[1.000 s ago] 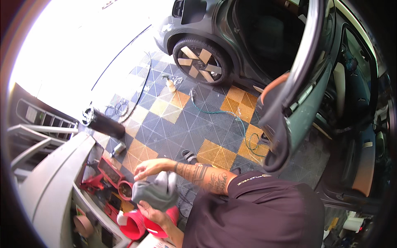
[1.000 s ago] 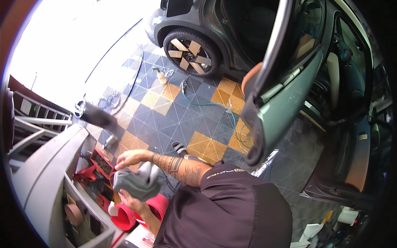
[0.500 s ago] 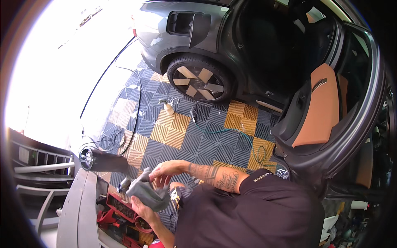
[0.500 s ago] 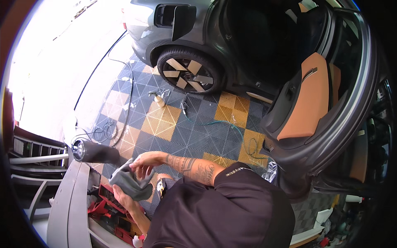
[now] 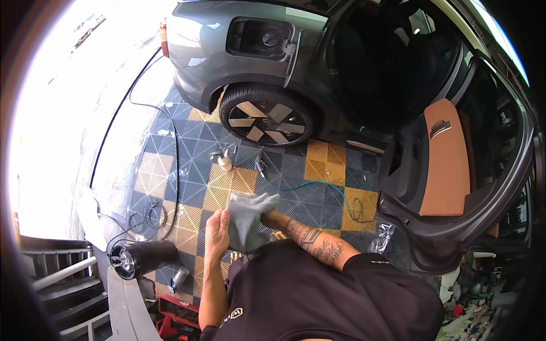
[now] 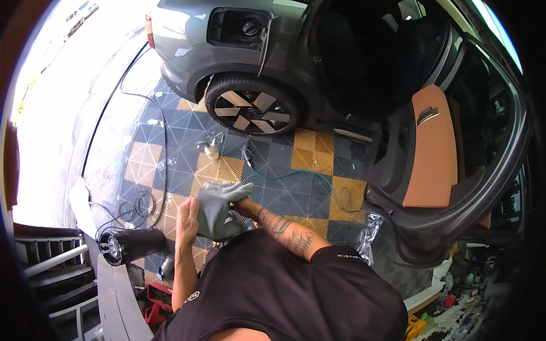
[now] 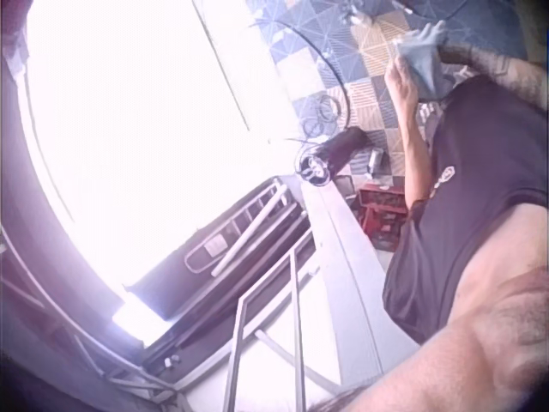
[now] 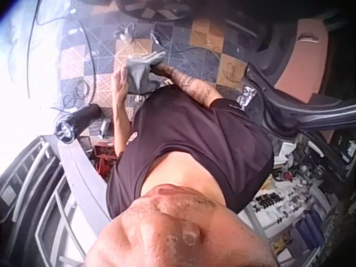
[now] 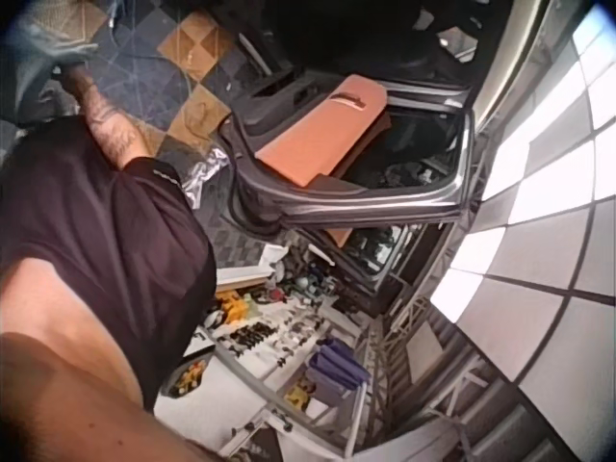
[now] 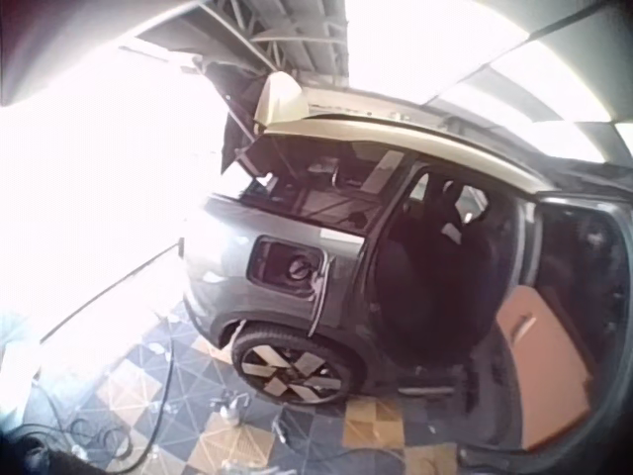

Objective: The person applies a protective film to the rear fuel door of a car. They use a heat gun to warm the surface, a spray bottle to apply liquid, and a squeegee to smooth the film. The person also uses a cloth to wipe the area and a knife to trim the edges of the film.

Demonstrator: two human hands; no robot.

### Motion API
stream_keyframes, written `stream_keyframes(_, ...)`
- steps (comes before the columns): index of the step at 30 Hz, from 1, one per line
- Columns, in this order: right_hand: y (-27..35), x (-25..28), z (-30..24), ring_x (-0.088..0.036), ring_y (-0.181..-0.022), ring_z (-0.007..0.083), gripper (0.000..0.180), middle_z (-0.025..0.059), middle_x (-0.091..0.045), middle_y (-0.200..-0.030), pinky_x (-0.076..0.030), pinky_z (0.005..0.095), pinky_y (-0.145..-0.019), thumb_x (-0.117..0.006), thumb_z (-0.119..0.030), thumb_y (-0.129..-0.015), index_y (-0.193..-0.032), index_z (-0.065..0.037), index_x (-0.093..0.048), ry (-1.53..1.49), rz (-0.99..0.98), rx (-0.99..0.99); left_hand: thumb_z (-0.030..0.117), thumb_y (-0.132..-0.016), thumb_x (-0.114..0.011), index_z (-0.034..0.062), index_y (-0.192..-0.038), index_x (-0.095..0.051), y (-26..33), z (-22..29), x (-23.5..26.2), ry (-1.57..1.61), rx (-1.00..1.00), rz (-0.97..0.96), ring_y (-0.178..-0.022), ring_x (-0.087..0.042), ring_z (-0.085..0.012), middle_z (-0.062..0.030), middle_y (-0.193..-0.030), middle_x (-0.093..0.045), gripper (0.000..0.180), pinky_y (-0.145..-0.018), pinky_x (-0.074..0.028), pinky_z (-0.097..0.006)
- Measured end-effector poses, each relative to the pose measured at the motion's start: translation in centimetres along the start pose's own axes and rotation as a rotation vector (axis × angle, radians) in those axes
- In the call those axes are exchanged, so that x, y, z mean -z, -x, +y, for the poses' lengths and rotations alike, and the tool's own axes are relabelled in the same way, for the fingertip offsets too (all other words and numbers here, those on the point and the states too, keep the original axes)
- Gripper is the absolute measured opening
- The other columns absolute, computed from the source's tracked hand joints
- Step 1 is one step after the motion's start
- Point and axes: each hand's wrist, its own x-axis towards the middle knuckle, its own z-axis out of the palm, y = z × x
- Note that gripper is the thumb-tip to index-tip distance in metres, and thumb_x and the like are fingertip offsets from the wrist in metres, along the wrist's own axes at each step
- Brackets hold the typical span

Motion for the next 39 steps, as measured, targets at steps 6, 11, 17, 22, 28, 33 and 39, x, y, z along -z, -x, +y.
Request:
stream_keyframes(6,-3.8,10.0,-6.2,-0.062,-0.112,0.0277,0.045,0.021,-0.064,-0.116,-0.047,0.038,-0.095,-0.065,-0.028,-0.086,-0.119,0.003,-0.06,0.183,0.121,-0.52,0.038,-0.09,-0.064,-0.003,-0.09,-0.06,-6.5,1.7,3.5,-0.024,0.126,-0.287,-0.066,-0.057,-0.0178,-0.0117,-0.07,-0.059,0.041,-0.061,-0.045,-0.035)
stream_keyframes(11,-7.5,14.9,-10.2,-0.051,-0.116,0.018,0.068,0.0106,-0.056,-0.122,-0.041,0.0325,-0.099,-0.069,-0.041,-0.087,-0.133,0.002,-0.045,-0.854,0.064,-0.301,0.03,-0.085,-0.069,-0.0021,-0.089,-0.062,-13.2,1.3,-1.7,-0.084,0.073,-0.481,-0.062,-0.055,-0.017,-0.011,-0.068,-0.059,0.033,-0.061,-0.045,-0.033)
stream_keyframes(17,-9.2,20.1,-5.6,-0.061,-0.089,0.0129,0.042,0.0047,-0.064,-0.1,-0.048,0.0255,-0.08,-0.077,-0.023,-0.081,-0.113,-0.001,-0.061,-1.088,0.423,-0.47,0.022,-0.095,-0.061,0.0006,-0.085,-0.062,-19.3,-2.5,-14.8,0.578,0.19,0.058,-0.067,-0.045,-0.0028,0.0044,-0.071,-0.056,0.024,-0.058,-0.038,-0.022)
stream_keyframes(22,-8.9,28.8,2.7,-0.064,-0.075,0.0179,0.029,0.0108,-0.069,-0.088,-0.052,0.0301,-0.068,-0.077,-0.019,-0.079,-0.094,0.004,-0.066,-0.249,0.583,-0.567,0.029,-0.102,-0.044,0.0017,-0.113,-0.062,-25.4,-6.6,-29.7,0.659,0.174,0.445,-0.088,-0.05,-0.0152,-0.0083,-0.1,-0.057,0.034,-0.081,-0.043,-0.03)
stream_keyframes(28,-11.5,41.8,15.9,-0.068,-0.081,0.0264,0.029,0.0186,-0.069,-0.09,-0.052,0.0386,-0.076,-0.072,-0.014,-0.076,-0.097,0.003,-0.063,0.294,0.45,-0.346,0.036,-0.095,-0.054,0.0085,-0.14,-0.046,-20.3,-14.9,-35.5,0.197,0.198,-0.249,-0.119,-0.045,-0.0387,-0.0219,-0.126,-0.049,0.054,-0.103,-0.037,-0.047)
stream_keyframes(33,-20.9,45.2,12.7,-0.065,-0.085,0.0404,0.031,0.0227,-0.066,-0.091,-0.051,0.0404,-0.079,-0.067,-0.013,-0.081,-0.103,0.006,-0.058,0.935,0.198,0.082,0.025,-0.091,-0.058,-0.0019,-0.116,-0.061,-6.0,-31.9,-35.9,0.112,0.561,-0.377,-0.101,-0.064,-0.0346,-0.022,-0.108,-0.066,0.037,-0.087,-0.049,-0.042)
stream_keyframes(39,-27.7,45.4,12.1,-0.063,-0.089,0.0331,0.026,0.0149,-0.065,-0.098,-0.048,0.0372,-0.078,-0.067,-0.016,-0.087,-0.107,-0.001,-0.061,1.114,0.008,0.046,0.023,-0.09,-0.058,-0.0014,-0.119,-0.059,5.7,-44.1,-38.0,0.339,0.723,-0.386,-0.099,-0.065,-0.031,-0.021,-0.104,-0.067,0.038,-0.086,-0.049,-0.04)
